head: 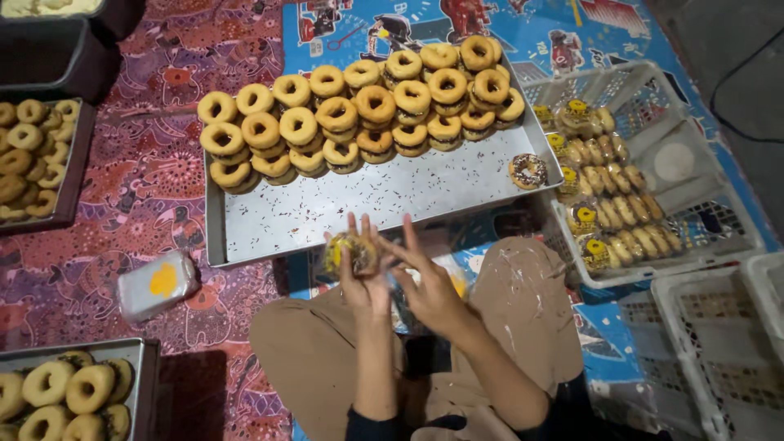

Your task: The person sits on the floor and repeatedly picks doughnuts from a metal tray, places them into small clear plastic bags, and then puts the filled bags into a white plastic crate. The doughnuts include plain and chocolate-sprinkled varieties.

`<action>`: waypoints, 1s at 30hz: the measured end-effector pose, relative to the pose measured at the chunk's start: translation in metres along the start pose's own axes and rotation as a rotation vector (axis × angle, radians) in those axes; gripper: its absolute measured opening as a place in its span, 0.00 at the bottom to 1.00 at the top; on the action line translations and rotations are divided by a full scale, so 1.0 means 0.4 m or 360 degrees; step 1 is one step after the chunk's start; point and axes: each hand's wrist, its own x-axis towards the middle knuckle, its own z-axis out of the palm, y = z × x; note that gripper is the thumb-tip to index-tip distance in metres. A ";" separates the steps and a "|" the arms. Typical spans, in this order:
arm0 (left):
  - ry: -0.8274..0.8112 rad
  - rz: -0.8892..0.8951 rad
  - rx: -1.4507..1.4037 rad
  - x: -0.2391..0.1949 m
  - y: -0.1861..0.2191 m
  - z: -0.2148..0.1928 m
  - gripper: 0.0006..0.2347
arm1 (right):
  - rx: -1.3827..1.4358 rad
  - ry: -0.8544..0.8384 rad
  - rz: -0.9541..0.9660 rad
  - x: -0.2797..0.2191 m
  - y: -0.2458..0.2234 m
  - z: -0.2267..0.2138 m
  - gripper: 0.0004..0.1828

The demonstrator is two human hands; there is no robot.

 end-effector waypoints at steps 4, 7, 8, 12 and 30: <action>0.0017 -0.0064 0.0130 -0.069 -0.014 -0.037 0.23 | -0.0193 0.0471 -0.0394 -0.033 -0.019 -0.025 0.35; 0.0206 0.0298 0.0822 -0.105 0.004 -0.043 0.17 | 0.0300 -0.0283 0.0071 0.002 -0.041 -0.108 0.32; -0.0048 0.0379 0.1092 -0.116 0.021 -0.039 0.12 | 0.0235 -0.0542 0.0128 0.013 -0.045 -0.143 0.33; -0.0922 0.0202 0.1929 -0.134 0.134 0.034 0.07 | 0.0428 -0.0720 0.0414 0.015 -0.062 -0.242 0.32; -0.1327 0.1552 0.2665 -0.243 0.355 0.262 0.11 | -0.0929 0.0312 -0.0675 0.001 -0.067 -0.240 0.06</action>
